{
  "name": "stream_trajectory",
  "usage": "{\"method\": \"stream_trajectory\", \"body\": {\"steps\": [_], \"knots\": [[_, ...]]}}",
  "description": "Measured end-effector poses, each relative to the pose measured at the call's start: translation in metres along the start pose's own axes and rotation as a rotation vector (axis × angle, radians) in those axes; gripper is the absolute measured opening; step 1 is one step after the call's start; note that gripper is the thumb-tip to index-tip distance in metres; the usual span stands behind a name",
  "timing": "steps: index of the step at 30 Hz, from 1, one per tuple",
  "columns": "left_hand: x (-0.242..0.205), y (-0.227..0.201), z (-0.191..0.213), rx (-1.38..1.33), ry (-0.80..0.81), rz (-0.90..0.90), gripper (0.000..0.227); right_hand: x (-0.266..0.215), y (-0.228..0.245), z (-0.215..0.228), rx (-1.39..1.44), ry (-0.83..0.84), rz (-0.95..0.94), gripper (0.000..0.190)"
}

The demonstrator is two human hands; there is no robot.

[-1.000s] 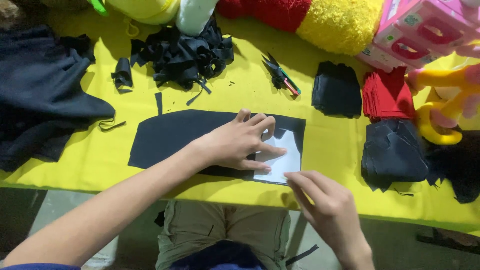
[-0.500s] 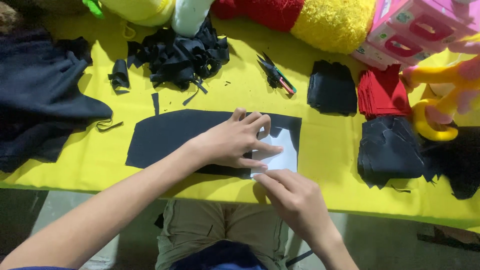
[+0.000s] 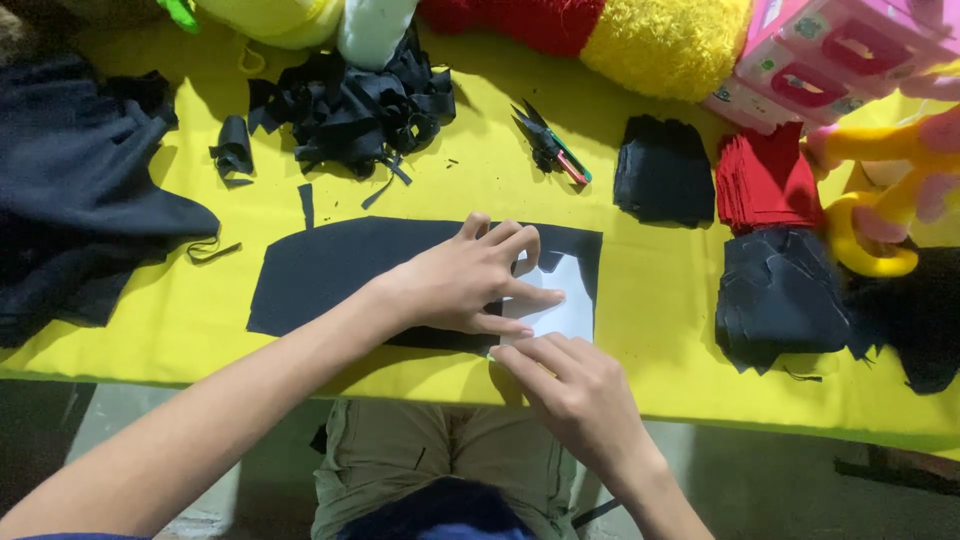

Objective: Tracing a paper template onto black fabric using a white marking tool on a yellow work surface.

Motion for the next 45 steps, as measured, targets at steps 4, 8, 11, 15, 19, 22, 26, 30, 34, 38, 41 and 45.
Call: {"method": "stream_trajectory", "body": {"steps": [4,8,11,15,19,22,26,30,34,38,41,45], "knots": [[0.000,0.001,-0.001,0.011,0.007,-0.001,0.048,-0.007,-0.003,-0.003,-0.034,0.052,0.017,0.023],[0.001,0.003,-0.002,-0.019,0.038,0.013,0.053,-0.031,-0.019,0.002,-0.033,0.098,-0.004,0.033],[0.001,0.003,-0.004,-0.020,0.044,0.005,0.054,-0.051,-0.035,0.011,-0.088,0.130,-0.064,0.034],[0.003,0.003,-0.003,-0.012,0.046,0.003,0.054,-0.070,-0.052,0.024,-0.136,0.147,-0.133,0.026],[0.002,0.002,-0.004,0.026,0.042,-0.002,0.055,-0.081,-0.064,0.038,-0.026,0.023,-0.226,0.016],[0.003,0.000,-0.004,0.016,0.071,0.016,0.054,-0.086,-0.067,0.045,0.055,-0.047,-0.358,0.022],[0.004,-0.009,-0.010,0.063,0.109,0.031,0.051,-0.090,-0.071,0.048,0.079,-0.109,-0.426,0.021],[0.011,-0.032,-0.008,0.162,0.077,-0.042,0.034,-0.078,-0.068,0.046,0.144,-0.125,-0.438,0.019],[0.012,-0.051,-0.013,0.261,-0.006,-0.089,0.009,-0.073,-0.066,0.026,0.191,-0.020,-0.331,0.026],[0.002,-0.066,-0.016,0.244,0.067,0.073,0.027,-0.067,-0.059,0.021,0.134,-0.045,-0.220,0.021],[-0.010,-0.080,-0.009,0.324,-0.119,0.151,0.046,-0.072,-0.069,0.015,0.266,-0.060,-0.293,0.020],[-0.019,-0.078,-0.017,0.158,-0.163,0.381,0.049,-0.085,-0.076,0.012,0.247,-0.145,-0.314,0.021]]}}
Point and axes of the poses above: each hand's wrist, its own x-axis towards the middle knuckle, its own z-axis out of the back of the hand, y = z × x, the point moved 9 cm from there along x, towards the middle knuckle, and after that the axes turned 1 degree about -y, right-handed, at the moved point
